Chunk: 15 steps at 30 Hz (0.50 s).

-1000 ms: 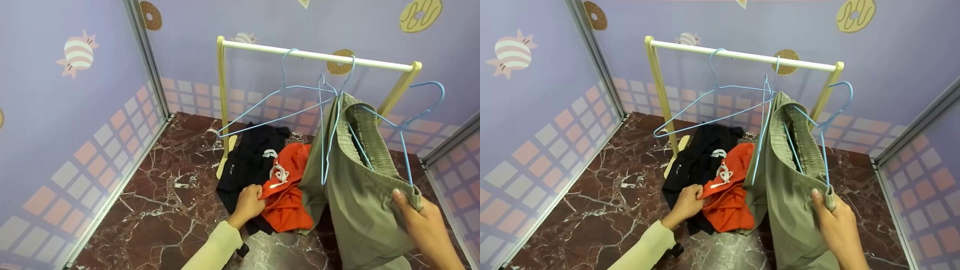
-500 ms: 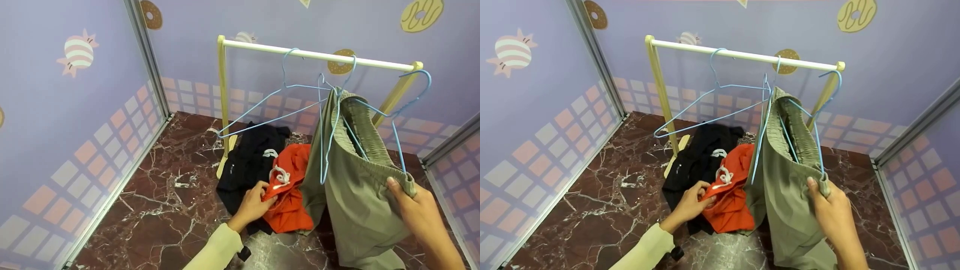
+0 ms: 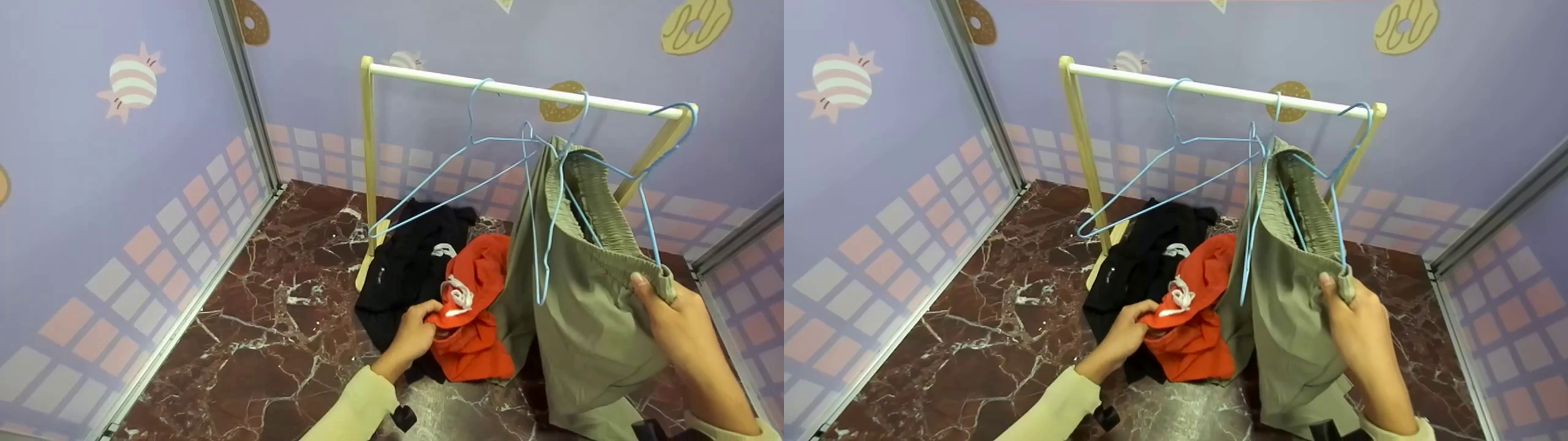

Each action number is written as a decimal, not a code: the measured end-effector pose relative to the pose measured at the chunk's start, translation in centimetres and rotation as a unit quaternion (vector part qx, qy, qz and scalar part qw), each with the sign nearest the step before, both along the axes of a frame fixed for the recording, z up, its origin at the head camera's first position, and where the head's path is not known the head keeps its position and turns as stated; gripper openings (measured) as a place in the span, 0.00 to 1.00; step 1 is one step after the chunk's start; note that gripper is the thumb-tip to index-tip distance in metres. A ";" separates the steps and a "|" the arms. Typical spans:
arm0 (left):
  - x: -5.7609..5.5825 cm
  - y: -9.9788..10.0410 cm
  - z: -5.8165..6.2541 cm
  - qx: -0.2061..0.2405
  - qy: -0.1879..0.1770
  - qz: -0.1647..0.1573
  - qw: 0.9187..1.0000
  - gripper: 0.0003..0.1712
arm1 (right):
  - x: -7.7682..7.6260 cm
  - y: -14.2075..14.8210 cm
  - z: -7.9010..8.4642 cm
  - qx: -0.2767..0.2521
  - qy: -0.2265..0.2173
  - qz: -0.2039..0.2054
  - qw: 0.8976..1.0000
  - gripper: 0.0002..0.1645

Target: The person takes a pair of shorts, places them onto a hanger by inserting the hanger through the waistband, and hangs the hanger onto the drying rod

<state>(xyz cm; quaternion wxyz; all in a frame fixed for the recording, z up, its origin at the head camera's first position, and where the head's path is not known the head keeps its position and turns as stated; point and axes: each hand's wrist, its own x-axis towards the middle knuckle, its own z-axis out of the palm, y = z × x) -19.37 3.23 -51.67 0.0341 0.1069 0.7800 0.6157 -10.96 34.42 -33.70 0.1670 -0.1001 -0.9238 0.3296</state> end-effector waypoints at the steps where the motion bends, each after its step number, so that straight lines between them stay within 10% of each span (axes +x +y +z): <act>1: 0.0 0.0 0.1 0.018 -0.015 0.001 1.000 0.20 | -0.1 0.0 0.1 0.000 -0.001 -0.002 1.000 0.21; 11: 1.3 -0.1 3.3 0.090 -0.051 0.000 0.995 0.17 | -1.1 0.3 0.5 -0.004 -0.027 -0.003 1.000 0.25; 15: 0.9 0.2 2.3 0.093 -0.067 -0.004 0.993 0.11 | -1.4 0.4 0.6 -0.018 -0.021 0.004 1.000 0.25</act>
